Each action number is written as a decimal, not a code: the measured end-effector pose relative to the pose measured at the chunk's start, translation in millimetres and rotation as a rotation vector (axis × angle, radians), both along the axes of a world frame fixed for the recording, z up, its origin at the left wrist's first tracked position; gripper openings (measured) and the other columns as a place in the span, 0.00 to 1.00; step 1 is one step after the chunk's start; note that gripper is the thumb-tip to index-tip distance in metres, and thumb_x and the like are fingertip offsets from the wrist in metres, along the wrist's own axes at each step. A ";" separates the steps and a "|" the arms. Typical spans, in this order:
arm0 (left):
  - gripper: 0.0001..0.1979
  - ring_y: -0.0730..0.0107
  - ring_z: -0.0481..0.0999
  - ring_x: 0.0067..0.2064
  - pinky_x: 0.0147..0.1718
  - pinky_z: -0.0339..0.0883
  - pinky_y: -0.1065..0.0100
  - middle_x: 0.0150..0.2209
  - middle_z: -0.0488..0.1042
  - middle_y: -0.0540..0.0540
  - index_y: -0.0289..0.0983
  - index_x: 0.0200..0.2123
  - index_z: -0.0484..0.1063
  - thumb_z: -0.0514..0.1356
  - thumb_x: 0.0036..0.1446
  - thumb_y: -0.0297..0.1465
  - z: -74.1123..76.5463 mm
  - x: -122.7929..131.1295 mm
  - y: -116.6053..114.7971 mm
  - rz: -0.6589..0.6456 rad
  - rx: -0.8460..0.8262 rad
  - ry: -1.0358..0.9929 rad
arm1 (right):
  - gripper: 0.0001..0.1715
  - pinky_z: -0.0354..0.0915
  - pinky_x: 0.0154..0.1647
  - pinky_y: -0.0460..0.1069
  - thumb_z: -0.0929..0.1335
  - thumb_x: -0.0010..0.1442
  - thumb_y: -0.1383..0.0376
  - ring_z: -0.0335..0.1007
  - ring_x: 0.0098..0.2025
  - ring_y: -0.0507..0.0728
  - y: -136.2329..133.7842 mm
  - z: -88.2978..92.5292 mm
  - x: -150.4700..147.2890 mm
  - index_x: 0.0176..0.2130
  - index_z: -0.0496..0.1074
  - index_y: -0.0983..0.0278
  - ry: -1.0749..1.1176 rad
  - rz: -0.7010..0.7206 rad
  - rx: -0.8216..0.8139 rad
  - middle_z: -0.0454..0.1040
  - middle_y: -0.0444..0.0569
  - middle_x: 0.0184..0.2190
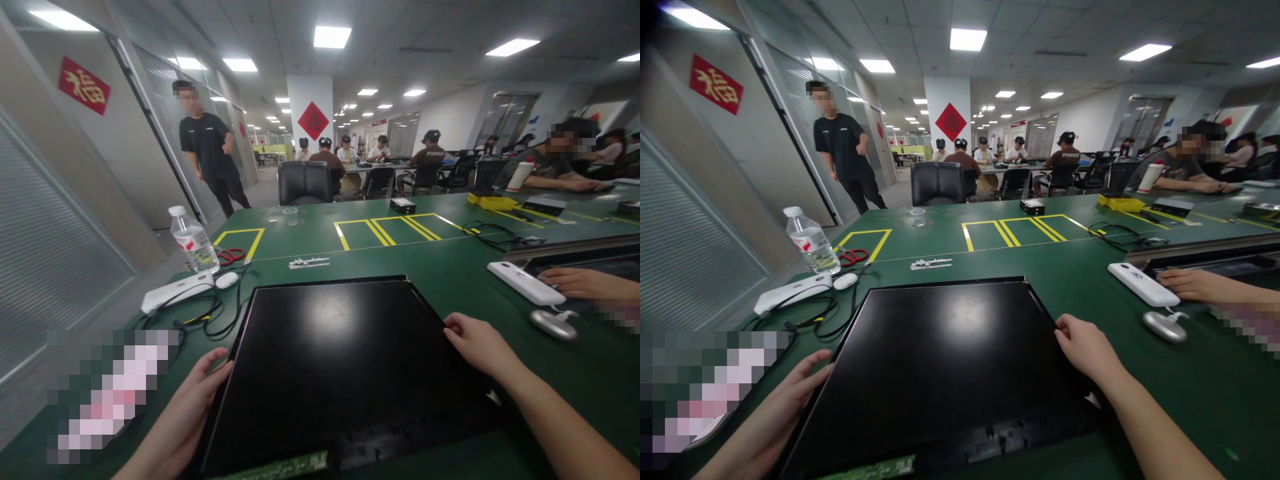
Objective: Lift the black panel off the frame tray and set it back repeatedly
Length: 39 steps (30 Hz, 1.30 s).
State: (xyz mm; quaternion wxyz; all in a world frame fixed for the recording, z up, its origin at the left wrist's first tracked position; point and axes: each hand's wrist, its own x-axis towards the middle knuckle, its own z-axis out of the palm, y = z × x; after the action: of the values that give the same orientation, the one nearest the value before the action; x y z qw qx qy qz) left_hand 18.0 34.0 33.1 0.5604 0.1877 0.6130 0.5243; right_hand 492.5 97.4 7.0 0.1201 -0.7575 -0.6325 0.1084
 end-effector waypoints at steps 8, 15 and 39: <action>0.40 0.49 0.85 0.31 0.25 0.76 0.60 0.32 0.84 0.50 0.48 0.52 0.66 0.77 0.35 0.31 13.7 -3.2 -2.2 -0.114 0.033 -0.019 | 0.13 0.64 0.37 0.51 0.62 0.59 0.61 0.76 0.36 0.59 1.7 -3.9 2.9 0.37 0.74 0.61 0.017 0.023 -0.010 0.80 0.50 0.34; 0.34 0.48 0.85 0.34 0.30 0.78 0.60 0.32 0.86 0.45 0.39 0.45 0.78 0.78 0.31 0.43 23.4 -3.8 -5.5 -0.243 -0.020 0.040 | 0.12 0.64 0.37 0.51 0.62 0.58 0.61 0.76 0.36 0.59 4.0 -9.2 5.3 0.37 0.74 0.60 0.024 0.025 0.008 0.80 0.50 0.34; 0.25 0.41 0.61 0.65 0.60 0.57 0.48 0.61 0.72 0.42 0.45 0.45 0.82 0.71 0.43 0.47 23.4 -13.6 -8.5 -0.340 0.265 0.416 | 0.11 0.63 0.36 0.51 0.62 0.58 0.59 0.74 0.35 0.59 4.2 -9.0 5.1 0.36 0.72 0.59 0.040 0.012 0.002 0.79 0.49 0.32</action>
State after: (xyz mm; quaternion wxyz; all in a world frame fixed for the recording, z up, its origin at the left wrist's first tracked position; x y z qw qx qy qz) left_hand 4.3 25.6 56.5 0.4733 0.4627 0.6007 0.4485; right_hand 497.6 101.7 -2.0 0.1327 -0.7511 -0.6348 0.1235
